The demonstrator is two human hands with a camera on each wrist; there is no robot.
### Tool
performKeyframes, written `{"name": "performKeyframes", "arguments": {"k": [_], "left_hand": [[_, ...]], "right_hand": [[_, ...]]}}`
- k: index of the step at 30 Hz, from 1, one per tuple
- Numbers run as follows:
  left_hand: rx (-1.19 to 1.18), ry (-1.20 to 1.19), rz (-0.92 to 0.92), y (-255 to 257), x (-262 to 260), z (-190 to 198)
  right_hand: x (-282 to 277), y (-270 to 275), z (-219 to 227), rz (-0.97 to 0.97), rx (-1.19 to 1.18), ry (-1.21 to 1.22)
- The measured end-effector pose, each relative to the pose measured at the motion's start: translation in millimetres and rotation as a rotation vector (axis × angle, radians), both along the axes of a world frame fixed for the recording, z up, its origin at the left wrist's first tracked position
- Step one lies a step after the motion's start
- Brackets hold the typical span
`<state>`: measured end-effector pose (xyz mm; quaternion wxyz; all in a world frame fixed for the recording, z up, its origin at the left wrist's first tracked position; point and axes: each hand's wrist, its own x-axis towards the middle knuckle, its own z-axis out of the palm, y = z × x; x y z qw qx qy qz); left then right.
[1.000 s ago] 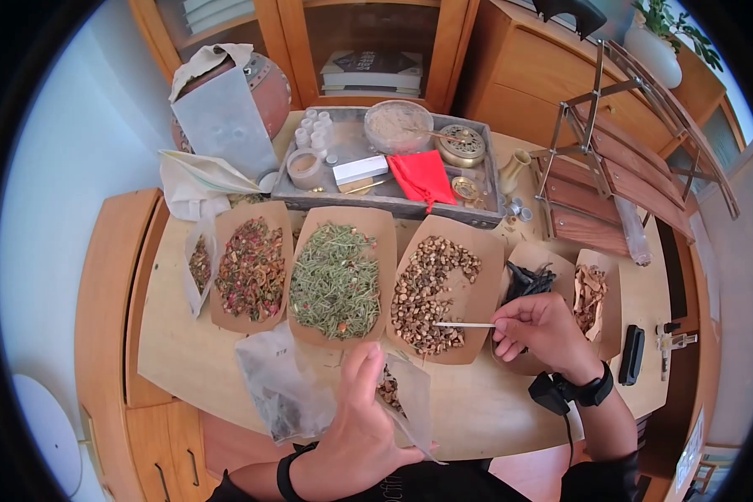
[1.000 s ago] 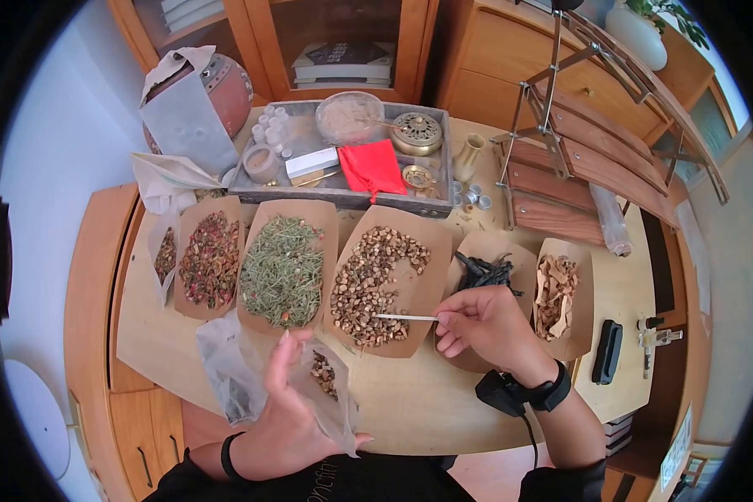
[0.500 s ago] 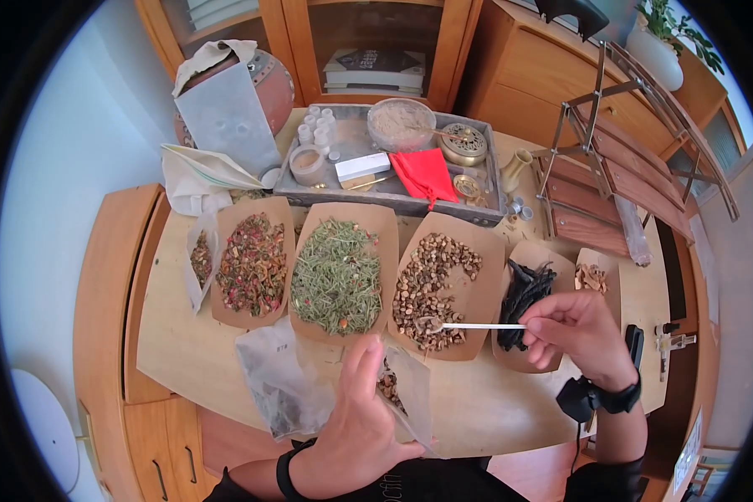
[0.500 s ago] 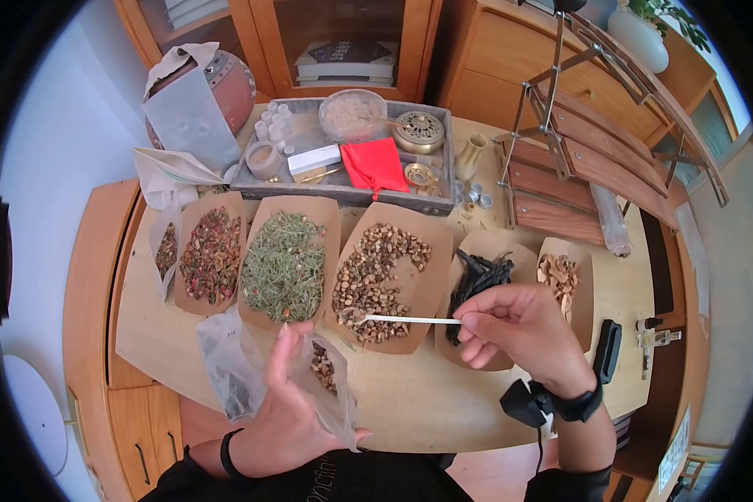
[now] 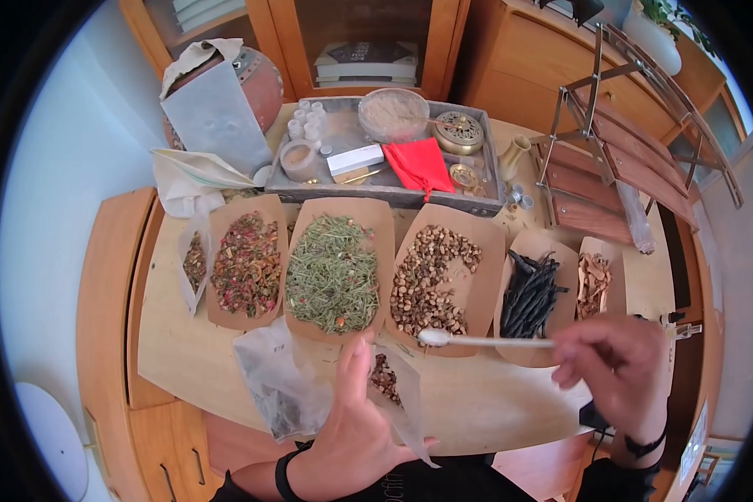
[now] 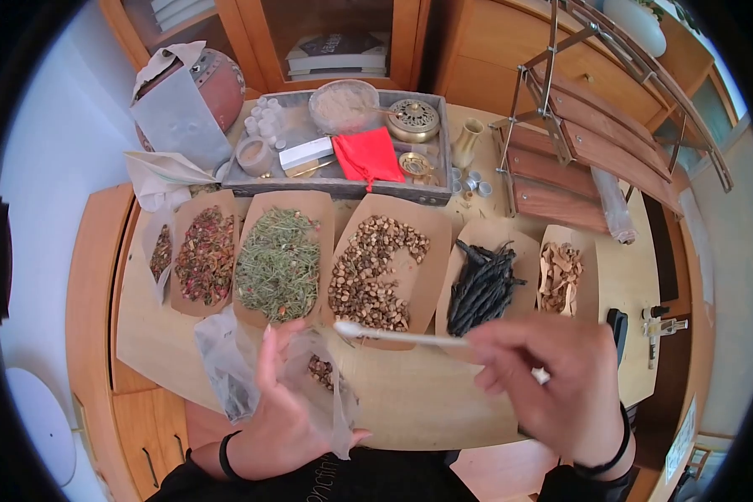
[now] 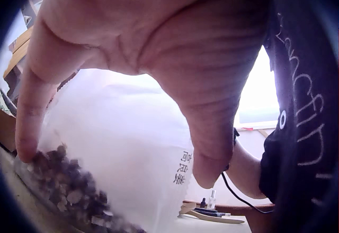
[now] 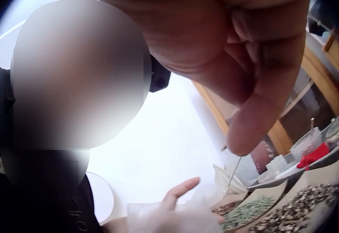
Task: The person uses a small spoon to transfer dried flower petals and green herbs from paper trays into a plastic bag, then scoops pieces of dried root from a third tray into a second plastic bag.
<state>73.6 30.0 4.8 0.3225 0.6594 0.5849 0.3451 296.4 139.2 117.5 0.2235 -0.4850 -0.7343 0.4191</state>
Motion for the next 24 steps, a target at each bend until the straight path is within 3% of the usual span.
{"name": "performKeyframes", "arguments": {"k": [4, 6, 11, 13, 14, 16, 24], "left_hand": [[0.119, -0.056, -0.038, 0, -1, -3], [0.120, -0.028, -0.026, 0, -2, -1], [0.045, -0.033, -0.006, -1, -1, -1], [0.069, -0.031, -0.018, 1, 0, -1], [0.094, -0.031, -0.027, 2, 1, -1], [0.097, -0.040, -0.041, 3, 1, -3], [0.091, -0.008, -0.062, 4, 1, 2]], "right_hand": [[11, 23, -37, -0.128, -0.028, -0.031], [14, 26, -48, -0.069, 0.123, -0.195], [19, 24, -62, 0.004, 0.102, -0.209], [14, 25, -70, -0.046, -0.247, -0.083], [12, 26, -74, -0.050, -0.246, -0.081], [7, 29, -87, -0.110, -0.518, 0.130], [8, 35, -104, -0.136, -0.682, 0.253]]}}
